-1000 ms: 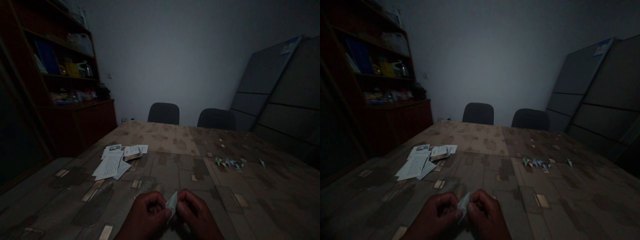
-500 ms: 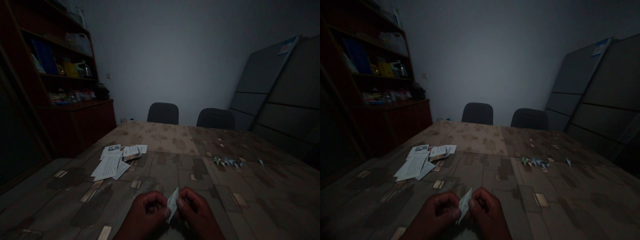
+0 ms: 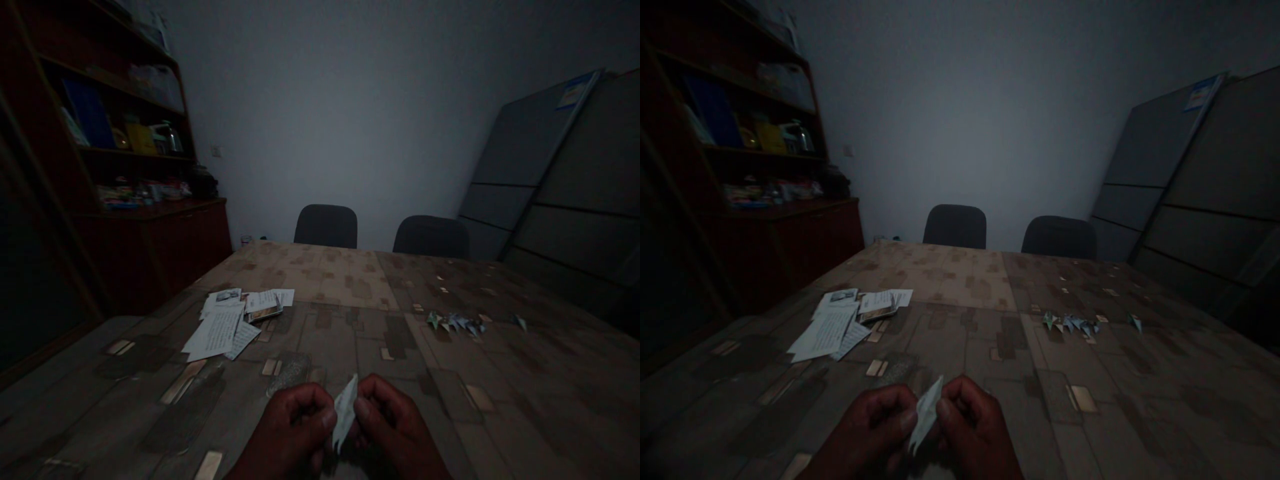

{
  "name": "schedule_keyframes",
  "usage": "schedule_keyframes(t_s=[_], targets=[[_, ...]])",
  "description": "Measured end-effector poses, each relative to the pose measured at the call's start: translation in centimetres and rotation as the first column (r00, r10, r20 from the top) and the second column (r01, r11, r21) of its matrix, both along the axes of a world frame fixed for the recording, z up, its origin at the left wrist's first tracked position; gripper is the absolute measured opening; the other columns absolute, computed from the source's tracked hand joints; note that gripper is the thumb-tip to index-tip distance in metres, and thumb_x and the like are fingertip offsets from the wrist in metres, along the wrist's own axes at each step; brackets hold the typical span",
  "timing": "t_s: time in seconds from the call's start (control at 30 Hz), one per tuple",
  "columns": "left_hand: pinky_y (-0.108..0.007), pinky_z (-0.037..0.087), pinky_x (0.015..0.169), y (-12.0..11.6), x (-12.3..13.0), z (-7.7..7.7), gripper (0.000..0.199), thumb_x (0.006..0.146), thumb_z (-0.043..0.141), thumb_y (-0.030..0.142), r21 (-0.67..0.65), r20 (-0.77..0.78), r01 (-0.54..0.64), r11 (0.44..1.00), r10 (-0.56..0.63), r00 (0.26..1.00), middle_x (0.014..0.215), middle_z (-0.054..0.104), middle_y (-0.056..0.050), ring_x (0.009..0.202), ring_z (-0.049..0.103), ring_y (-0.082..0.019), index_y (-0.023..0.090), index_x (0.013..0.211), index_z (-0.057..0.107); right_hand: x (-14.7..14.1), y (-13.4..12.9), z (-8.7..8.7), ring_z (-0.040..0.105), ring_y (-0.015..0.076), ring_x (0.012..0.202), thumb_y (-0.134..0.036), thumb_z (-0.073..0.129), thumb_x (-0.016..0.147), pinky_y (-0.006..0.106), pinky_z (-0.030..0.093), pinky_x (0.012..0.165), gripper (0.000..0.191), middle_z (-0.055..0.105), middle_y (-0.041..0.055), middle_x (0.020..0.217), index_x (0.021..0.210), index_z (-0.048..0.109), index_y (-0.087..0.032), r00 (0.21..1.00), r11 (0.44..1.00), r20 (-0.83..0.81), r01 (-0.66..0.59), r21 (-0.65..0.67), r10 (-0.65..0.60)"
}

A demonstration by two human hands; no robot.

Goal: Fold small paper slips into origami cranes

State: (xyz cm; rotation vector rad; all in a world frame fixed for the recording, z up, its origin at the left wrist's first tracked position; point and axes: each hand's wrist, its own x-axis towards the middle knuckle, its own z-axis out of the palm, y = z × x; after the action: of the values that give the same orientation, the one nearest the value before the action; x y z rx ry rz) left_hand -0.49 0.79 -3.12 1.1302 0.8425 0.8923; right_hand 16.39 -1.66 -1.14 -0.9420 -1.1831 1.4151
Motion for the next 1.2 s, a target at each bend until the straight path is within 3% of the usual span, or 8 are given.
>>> schedule_keyframes(t_s=[0.37,0.73,0.97,1.2], targets=[[-0.019,0.031,0.041,-0.1,0.0,1.3,0.054,0.067,0.074,0.067,0.063,-0.040,-0.034,0.997,0.036,0.999,0.050,0.056,0.002,0.039,0.043,-0.007,0.016,0.063,0.060,-0.1,-0.1,-0.1,0.048,0.0112,0.052,-0.064,0.069,0.079,0.023,0.034,0.053,0.048,0.053,-0.0042,0.057,0.084,0.059,-0.018,0.996,0.999,-0.078,0.032,-0.036,-0.034],[-0.022,0.031,0.047,-0.3,-0.1,1.5,0.025,0.072,0.070,0.040,0.211,-0.169,-0.084,0.974,0.121,0.978,0.052,0.050,0.005,0.048,0.043,-0.011,0.016,0.067,0.065,0.0,-0.4,0.8,0.050,0.0120,0.055,-0.065,0.073,0.072,0.024,0.037,0.055,0.050,0.059,-0.0014,0.060,0.078,0.062,-0.017,0.996,0.997,0.050,0.075,-0.023,-0.074],[-0.023,0.032,0.050,-0.4,-0.1,2.6,0.020,0.071,0.069,0.036,0.228,-0.214,-0.070,0.971,0.120,0.969,0.054,0.050,0.004,0.051,0.044,-0.013,0.016,0.066,0.067,0.0,-0.4,0.7,0.051,0.0128,0.054,-0.068,0.071,0.073,0.024,0.039,0.054,0.051,0.059,-0.0011,0.059,0.079,0.064,-0.018,0.994,0.997,0.075,0.076,0.004,-0.076],[-0.023,0.033,0.050,-0.1,-0.3,1.8,0.017,0.074,0.067,0.033,0.262,-0.198,-0.084,0.962,0.138,0.970,0.055,0.053,0.004,0.052,0.045,-0.013,0.017,0.071,0.069,0.2,-0.4,0.7,0.053,0.0135,0.057,-0.066,0.069,0.076,0.024,0.039,0.055,0.049,0.061,0.0005,0.062,0.080,0.066,-0.017,0.986,0.995,0.140,0.081,0.052,-0.087]])
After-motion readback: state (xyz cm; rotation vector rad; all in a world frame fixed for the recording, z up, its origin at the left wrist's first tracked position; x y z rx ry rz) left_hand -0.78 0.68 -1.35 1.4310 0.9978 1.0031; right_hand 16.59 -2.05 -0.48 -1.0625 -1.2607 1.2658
